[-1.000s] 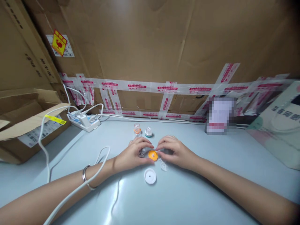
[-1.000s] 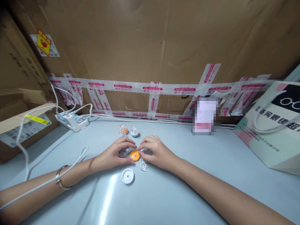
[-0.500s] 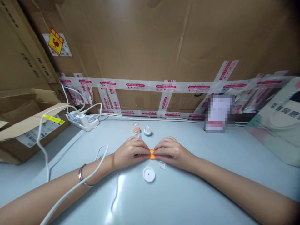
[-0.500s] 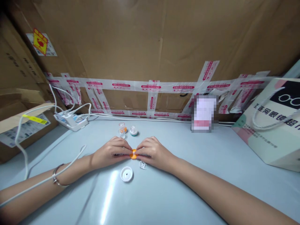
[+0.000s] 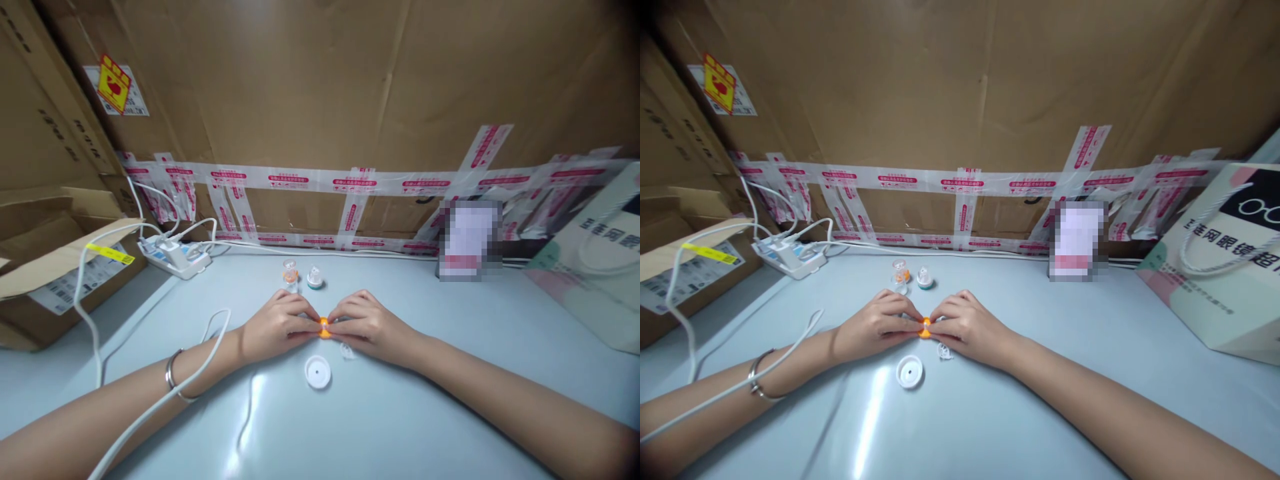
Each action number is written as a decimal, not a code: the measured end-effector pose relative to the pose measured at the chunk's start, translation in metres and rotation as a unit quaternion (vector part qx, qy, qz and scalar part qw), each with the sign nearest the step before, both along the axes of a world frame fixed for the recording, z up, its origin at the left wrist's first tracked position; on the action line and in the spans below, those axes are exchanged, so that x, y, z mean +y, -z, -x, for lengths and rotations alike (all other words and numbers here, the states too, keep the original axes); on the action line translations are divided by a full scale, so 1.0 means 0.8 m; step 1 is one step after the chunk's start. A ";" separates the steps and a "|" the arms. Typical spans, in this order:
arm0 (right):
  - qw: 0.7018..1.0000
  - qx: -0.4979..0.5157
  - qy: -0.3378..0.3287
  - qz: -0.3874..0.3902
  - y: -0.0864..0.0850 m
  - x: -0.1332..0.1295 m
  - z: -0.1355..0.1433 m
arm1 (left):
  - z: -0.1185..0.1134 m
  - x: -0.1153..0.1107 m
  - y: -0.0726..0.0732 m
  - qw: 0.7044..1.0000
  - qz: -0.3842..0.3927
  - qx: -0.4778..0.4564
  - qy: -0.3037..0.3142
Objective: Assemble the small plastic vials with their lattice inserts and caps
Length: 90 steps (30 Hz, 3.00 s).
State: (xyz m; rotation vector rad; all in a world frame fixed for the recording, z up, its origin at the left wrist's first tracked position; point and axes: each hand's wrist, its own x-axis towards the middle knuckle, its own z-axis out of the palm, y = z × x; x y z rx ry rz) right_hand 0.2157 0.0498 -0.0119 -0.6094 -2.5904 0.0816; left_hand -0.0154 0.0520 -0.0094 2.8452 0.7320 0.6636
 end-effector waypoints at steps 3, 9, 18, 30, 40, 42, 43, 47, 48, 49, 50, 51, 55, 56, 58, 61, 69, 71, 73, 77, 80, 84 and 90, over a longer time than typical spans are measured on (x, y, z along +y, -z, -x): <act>1.000 -0.009 0.002 0.001 -0.001 0.000 0.000 | 0.000 0.000 -0.001 1.000 -0.014 0.020 0.001; 1.000 0.004 0.002 -0.005 0.002 0.001 0.000 | -0.002 -0.003 -0.001 0.998 -0.057 0.026 0.013; 0.999 0.028 -0.002 0.018 0.003 0.000 0.000 | -0.004 -0.008 0.002 0.998 0.030 -0.046 -0.011; 0.973 0.133 0.043 0.185 0.000 0.002 0.010 | -0.014 -0.008 -0.005 0.975 0.168 -0.115 -0.085; 0.980 0.120 0.039 0.151 0.003 0.002 0.011 | -0.013 -0.008 -0.001 0.986 0.128 -0.089 -0.061; 0.983 0.120 0.031 0.132 0.004 0.001 0.010 | -0.012 -0.008 0.000 0.991 0.101 -0.078 -0.039; 0.985 0.118 0.031 0.123 0.005 0.001 0.009 | -0.011 -0.007 0.001 0.993 0.088 -0.075 -0.030; 0.989 0.104 0.035 0.094 0.007 -0.001 0.008 | -0.008 -0.005 0.004 0.996 0.049 -0.071 -0.020; 0.990 0.103 0.036 0.090 0.007 -0.001 0.008 | -0.008 -0.005 0.005 0.996 0.044 -0.069 -0.018; 0.990 0.102 0.036 0.087 0.008 -0.001 0.008 | -0.007 -0.005 0.005 0.997 0.041 -0.067 -0.017; 0.991 0.102 0.035 0.085 0.008 -0.001 0.009 | -0.007 -0.005 0.005 0.997 0.039 -0.064 -0.016; 0.991 0.102 0.035 0.085 0.008 0.000 0.009 | -0.007 -0.005 0.005 0.997 0.037 -0.061 -0.015; 0.989 0.104 0.037 0.101 0.008 0.001 0.010 | -0.007 -0.007 0.004 0.997 0.044 -0.053 -0.018; 0.987 0.105 0.039 0.111 0.007 0.001 0.010 | -0.008 -0.007 0.003 0.997 0.053 -0.053 -0.019; 0.983 0.114 0.042 0.136 0.006 0.000 0.011 | -0.008 -0.008 0.000 0.995 0.075 -0.061 -0.022; 0.974 0.143 0.049 0.168 0.004 0.000 0.012 | -0.002 -0.003 -0.008 0.988 0.093 -0.110 -0.048; 0.965 0.129 0.126 0.189 0.001 0.004 0.006 | 0.021 0.031 -0.016 0.976 0.175 -0.096 -0.086; 0.962 0.101 0.145 0.207 0.002 0.005 0.005 | 0.021 0.032 -0.012 0.975 0.191 -0.079 -0.083; 0.960 0.084 0.152 0.221 0.004 0.005 0.004 | 0.019 0.031 -0.008 0.973 0.204 -0.069 -0.080; 0.960 0.077 0.148 0.225 0.009 0.006 0.006 | 0.017 0.031 -0.005 0.970 0.223 -0.063 -0.070; 0.961 0.075 0.147 0.223 0.011 0.006 0.007 | 0.016 0.033 -0.004 0.969 0.229 -0.066 -0.066; 0.960 0.078 0.150 0.223 0.010 0.006 0.006 | 0.015 0.032 -0.002 0.968 0.230 -0.074 -0.063; 0.962 0.080 0.148 0.215 0.010 0.006 0.008 | 0.012 0.030 -0.003 0.970 0.227 -0.073 -0.056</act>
